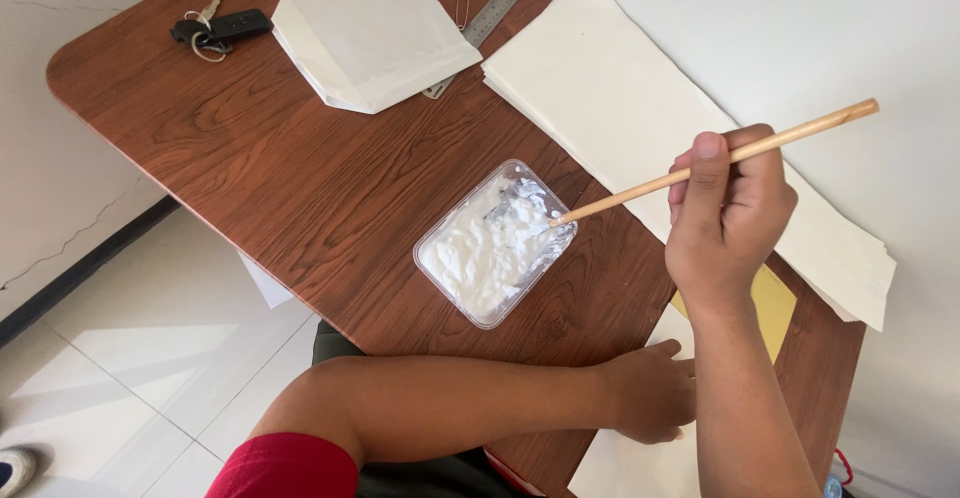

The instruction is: Manually folding and gluing paper to construct a paper bag.

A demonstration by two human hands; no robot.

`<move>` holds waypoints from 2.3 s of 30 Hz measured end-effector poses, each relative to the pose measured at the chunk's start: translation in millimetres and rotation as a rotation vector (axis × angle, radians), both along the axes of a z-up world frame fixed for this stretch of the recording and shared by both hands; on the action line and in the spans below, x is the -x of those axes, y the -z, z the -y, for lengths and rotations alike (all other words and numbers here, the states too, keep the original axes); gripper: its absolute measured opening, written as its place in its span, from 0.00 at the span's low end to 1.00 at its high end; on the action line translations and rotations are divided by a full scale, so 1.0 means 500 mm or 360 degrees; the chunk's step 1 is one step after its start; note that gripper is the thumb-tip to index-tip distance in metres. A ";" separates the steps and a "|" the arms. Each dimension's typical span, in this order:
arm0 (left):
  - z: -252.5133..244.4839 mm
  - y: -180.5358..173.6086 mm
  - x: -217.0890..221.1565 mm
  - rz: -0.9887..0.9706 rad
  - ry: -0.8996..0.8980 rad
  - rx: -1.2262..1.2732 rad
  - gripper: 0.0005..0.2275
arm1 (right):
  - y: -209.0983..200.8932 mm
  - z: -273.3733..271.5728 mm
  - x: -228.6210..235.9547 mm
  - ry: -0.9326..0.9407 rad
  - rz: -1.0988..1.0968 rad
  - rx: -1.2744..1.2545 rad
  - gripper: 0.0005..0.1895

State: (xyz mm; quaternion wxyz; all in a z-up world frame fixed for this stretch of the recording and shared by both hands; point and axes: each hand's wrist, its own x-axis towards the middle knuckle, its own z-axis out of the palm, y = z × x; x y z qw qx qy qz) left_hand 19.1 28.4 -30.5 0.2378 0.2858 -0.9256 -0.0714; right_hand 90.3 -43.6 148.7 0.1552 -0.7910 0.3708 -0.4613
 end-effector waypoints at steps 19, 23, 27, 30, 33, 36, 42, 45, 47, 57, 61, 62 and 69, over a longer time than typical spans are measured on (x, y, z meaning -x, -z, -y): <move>-0.004 -0.003 -0.005 -0.0038 0.0036 -0.0112 0.11 | 0.017 0.030 0.013 0.0181 0.0297 -0.0277 0.20; -0.005 -0.008 -0.011 0.0000 0.0045 -0.0073 0.15 | 0.018 0.034 0.024 0.0219 0.0380 -0.0214 0.22; -0.004 0.014 0.005 -0.0025 0.0018 -0.0047 0.13 | 0.019 0.043 0.043 0.0154 0.0290 -0.0358 0.19; -0.001 0.026 0.016 -0.0007 0.0019 -0.0060 0.16 | 0.005 0.050 0.063 0.0173 0.0459 -0.0521 0.20; -0.003 0.036 0.015 -0.0064 -0.0006 0.0008 0.16 | -0.012 0.038 0.067 0.0154 0.0438 -0.0588 0.20; 0.000 0.019 0.005 0.0030 0.0027 -0.0064 0.18 | 0.001 0.023 0.071 0.0047 0.0275 -0.0644 0.16; 0.003 0.028 0.010 0.0025 0.0050 -0.0074 0.18 | 0.030 -0.006 0.106 -0.0115 -0.0034 -0.0668 0.13; 0.002 0.019 0.006 0.0066 0.0046 -0.0074 0.18 | 0.018 -0.021 0.126 -0.0215 -0.0149 -0.0378 0.14; -0.003 0.017 0.003 0.0027 0.0021 -0.0065 0.17 | 0.020 -0.032 0.140 -0.0174 -0.0110 -0.0371 0.14; 0.007 -0.020 -0.037 0.0101 0.0023 -0.0201 0.28 | 0.030 -0.041 0.125 0.0183 0.0320 -0.0667 0.20; 0.014 -0.026 -0.044 0.0199 0.0049 -0.0219 0.31 | 0.063 -0.022 0.158 0.0238 0.0622 -0.0949 0.11; 0.015 -0.031 -0.045 0.0232 0.0070 -0.0322 0.32 | 0.071 -0.024 0.180 0.0154 0.0758 -0.0951 0.09; 0.012 -0.019 -0.054 0.0213 0.0050 -0.0318 0.34 | 0.083 -0.076 0.417 0.0270 0.1331 -0.0879 0.08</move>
